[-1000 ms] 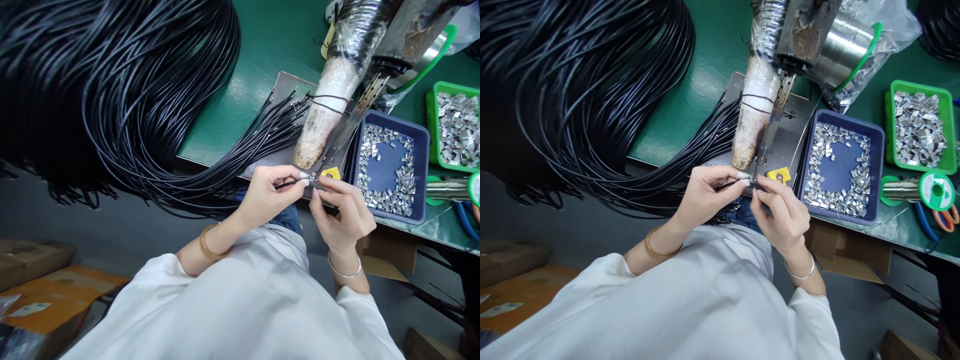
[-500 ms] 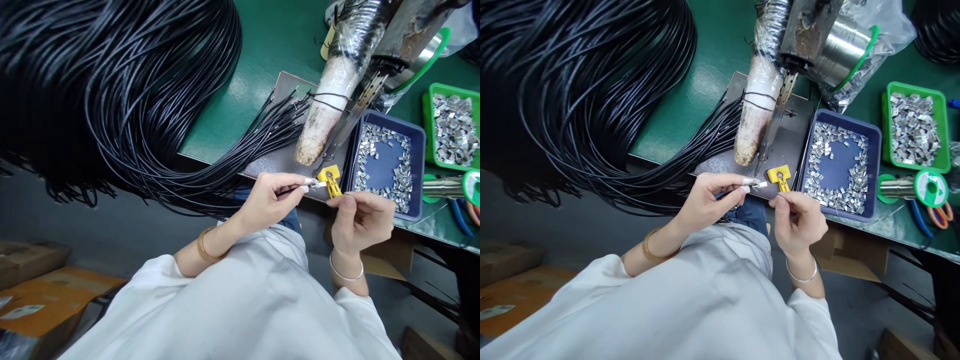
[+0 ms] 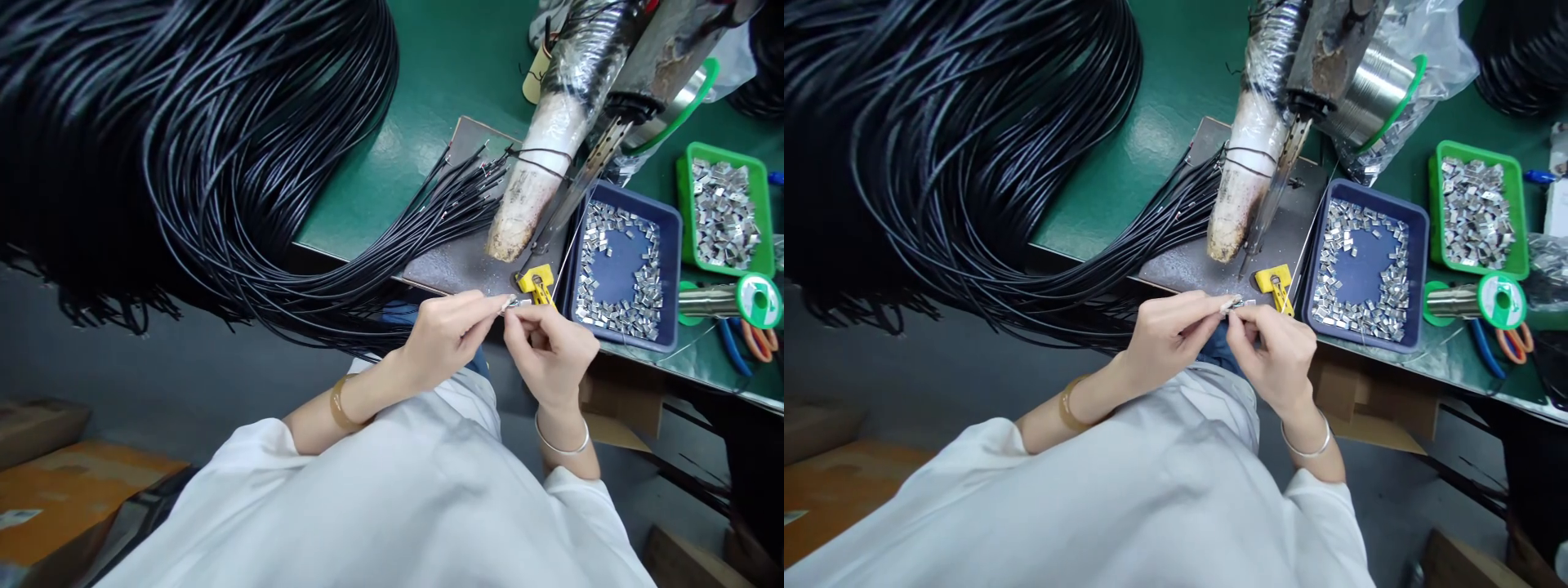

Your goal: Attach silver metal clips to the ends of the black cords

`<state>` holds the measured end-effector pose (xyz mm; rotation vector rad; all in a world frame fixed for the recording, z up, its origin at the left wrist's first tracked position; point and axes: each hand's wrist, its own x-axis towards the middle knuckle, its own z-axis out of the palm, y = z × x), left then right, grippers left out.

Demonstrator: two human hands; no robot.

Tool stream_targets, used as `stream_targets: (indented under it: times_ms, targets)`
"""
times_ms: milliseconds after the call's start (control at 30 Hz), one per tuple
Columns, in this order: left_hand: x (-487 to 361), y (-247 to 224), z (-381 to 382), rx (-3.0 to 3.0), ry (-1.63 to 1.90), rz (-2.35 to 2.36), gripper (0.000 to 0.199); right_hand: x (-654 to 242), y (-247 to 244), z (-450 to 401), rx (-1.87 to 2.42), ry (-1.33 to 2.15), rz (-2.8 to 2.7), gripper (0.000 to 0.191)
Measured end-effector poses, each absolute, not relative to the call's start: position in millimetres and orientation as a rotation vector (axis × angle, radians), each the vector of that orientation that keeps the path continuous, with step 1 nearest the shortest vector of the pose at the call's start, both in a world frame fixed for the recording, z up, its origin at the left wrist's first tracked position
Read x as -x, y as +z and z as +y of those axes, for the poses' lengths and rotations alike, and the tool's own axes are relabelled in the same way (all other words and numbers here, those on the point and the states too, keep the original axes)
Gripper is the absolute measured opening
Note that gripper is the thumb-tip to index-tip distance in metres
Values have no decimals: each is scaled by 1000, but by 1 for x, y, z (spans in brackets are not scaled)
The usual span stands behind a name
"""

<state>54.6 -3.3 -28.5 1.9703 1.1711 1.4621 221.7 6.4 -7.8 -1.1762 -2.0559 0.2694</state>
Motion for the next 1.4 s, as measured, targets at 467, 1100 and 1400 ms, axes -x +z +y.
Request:
stream_targets:
  times_ms: [467,1100,1400]
  targets:
    - [-58,-22,3,-1683,1592,1152,10,-228,-6,11,1325,700,-1761,13]
    - [-64,-20,18,-1029,1332,1089,11,-220,-24,17,1075,203,-1723,17]
    - [-66,-24,18,-1077,1390,1083,11,-212,-21,26,1055,134,-1769,18]
